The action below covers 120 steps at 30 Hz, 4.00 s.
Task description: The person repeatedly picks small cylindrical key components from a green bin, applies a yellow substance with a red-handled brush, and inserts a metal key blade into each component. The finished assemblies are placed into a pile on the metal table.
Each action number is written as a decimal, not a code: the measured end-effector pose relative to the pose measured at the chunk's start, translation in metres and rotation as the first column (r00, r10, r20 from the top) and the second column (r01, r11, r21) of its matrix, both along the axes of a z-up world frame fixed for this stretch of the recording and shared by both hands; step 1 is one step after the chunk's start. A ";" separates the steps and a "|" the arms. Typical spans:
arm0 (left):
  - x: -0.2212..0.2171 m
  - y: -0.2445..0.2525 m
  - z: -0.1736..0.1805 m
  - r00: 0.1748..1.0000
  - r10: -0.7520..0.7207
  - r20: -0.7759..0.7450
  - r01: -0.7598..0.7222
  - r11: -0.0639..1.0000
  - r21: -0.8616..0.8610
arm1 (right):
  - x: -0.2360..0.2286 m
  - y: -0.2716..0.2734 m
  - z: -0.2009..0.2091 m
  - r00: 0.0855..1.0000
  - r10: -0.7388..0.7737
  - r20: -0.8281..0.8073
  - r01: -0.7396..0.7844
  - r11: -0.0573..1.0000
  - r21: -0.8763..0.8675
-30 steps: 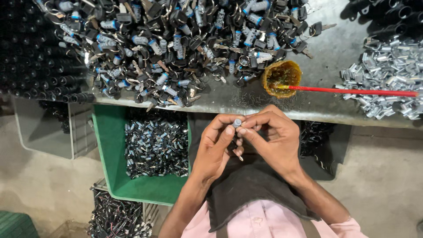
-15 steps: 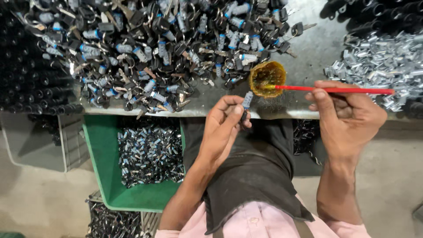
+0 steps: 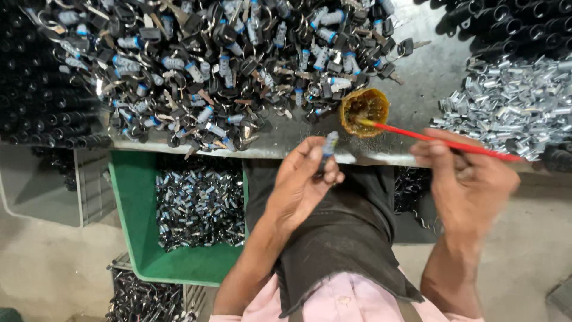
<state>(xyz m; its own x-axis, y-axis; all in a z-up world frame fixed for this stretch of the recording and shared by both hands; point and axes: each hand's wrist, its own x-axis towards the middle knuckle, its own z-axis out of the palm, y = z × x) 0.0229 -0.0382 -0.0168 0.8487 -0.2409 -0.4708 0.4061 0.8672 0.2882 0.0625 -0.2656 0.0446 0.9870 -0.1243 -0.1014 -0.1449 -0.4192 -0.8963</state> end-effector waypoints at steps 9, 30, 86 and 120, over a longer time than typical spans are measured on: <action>-0.054 0.148 0.067 0.750 -0.461 -0.475 -0.138 -0.811 0.569 | -0.015 0.064 -0.029 0.752 0.647 -0.127 -0.658 0.722 -0.213; 0.029 0.129 0.054 0.874 -0.128 0.470 -0.449 0.159 0.879 | 0.005 0.121 -0.076 0.705 0.700 0.109 -0.565 0.648 -0.510; -0.027 0.073 0.051 0.964 -0.253 -0.079 -0.016 -0.352 0.936 | -0.039 0.074 -0.089 0.573 0.713 -0.405 0.405 0.184 0.896; 0.045 0.114 0.045 0.930 -0.349 -0.114 -0.101 -0.541 0.835 | -0.047 0.059 -0.097 0.620 0.651 -0.438 0.369 0.251 0.895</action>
<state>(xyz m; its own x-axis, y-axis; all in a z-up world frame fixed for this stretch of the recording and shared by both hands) 0.0680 0.0759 0.0283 0.9799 0.1945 -0.0446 0.1887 -0.8311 0.5232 0.0158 -0.2071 -0.0528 0.4953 0.6841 -0.5354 -0.8654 0.4424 -0.2354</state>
